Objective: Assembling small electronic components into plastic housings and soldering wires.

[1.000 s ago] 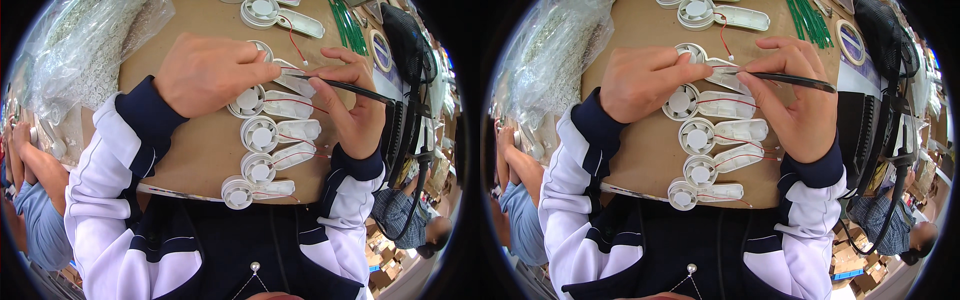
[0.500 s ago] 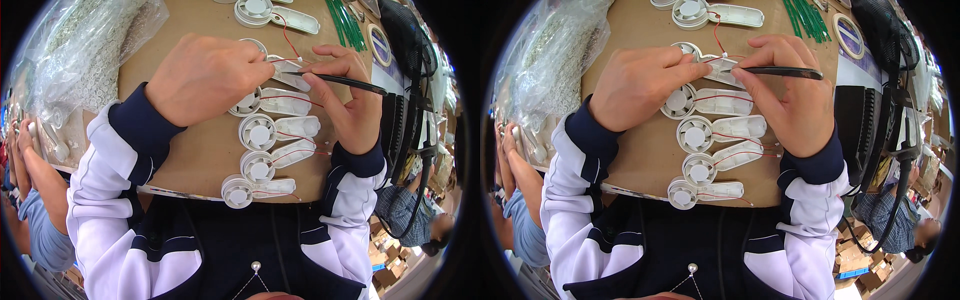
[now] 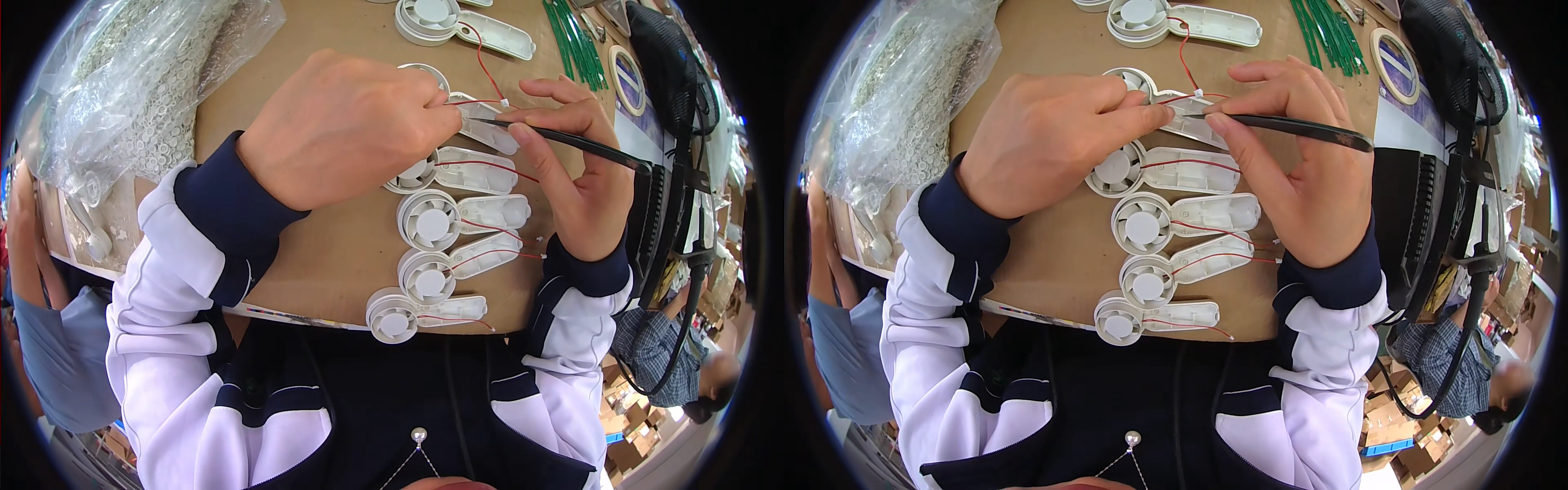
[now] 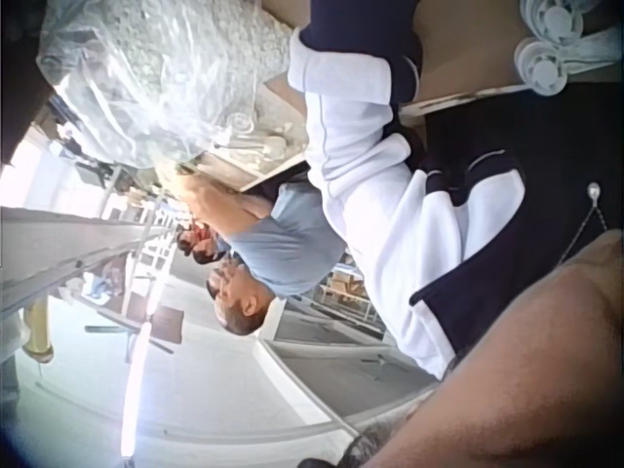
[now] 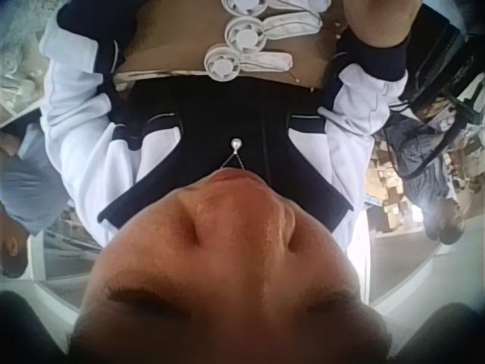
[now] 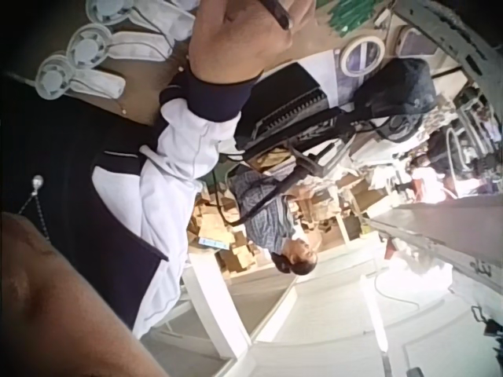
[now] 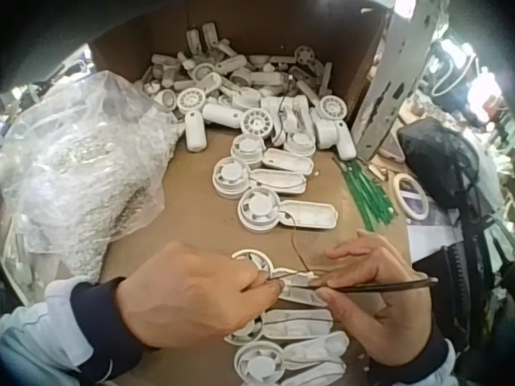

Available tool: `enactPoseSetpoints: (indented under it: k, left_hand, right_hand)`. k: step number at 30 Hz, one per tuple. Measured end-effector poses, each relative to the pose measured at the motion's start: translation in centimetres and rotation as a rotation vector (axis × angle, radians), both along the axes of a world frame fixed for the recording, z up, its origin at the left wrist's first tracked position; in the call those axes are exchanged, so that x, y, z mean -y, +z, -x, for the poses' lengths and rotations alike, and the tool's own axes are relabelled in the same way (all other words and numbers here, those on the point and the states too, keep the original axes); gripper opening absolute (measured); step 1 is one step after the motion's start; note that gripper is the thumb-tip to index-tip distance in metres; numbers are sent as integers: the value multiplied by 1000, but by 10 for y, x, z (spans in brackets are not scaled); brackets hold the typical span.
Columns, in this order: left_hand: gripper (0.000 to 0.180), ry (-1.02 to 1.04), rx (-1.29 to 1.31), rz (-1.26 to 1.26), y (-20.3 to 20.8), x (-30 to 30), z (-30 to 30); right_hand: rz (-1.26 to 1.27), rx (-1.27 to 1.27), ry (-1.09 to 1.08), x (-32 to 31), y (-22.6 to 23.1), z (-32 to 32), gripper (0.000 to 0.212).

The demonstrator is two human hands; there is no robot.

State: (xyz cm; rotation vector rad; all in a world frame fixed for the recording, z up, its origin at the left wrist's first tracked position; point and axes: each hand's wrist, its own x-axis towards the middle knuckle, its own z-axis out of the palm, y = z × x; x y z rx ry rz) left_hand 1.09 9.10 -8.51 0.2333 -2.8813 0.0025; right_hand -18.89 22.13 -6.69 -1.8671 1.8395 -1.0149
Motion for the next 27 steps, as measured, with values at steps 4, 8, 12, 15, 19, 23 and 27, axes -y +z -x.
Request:
enactPoseSetpoints:
  k: [4,8,12,15,19,23,27]
  left_hand:
    - [26,-1,-12,-3,-1,0,0]
    - [26,3,-12,-5,-1,0,-1]
    - [26,9,-12,-15,-1,0,-1]
    - [25,5,-23,-6,-1,-1,0]
    - [25,1,-16,2,-1,0,1]
    - [24,5,-11,8,-1,0,0]
    - [23,6,-27,9,-1,0,0]
  right_hand:
    - [1,20,6,1,-2,-2,10]
    - [15,8,21,1,-3,-2,11]
    - [52,-86,59,-3,0,-4,13]
    - [45,336,-65,-11,1,-17,12]
    - [13,369,-94,-9,-8,-15,11]
    - [-34,242,-88,-6,-10,-14,11]
    - [-89,182,-126,-6,-8,-16,11]
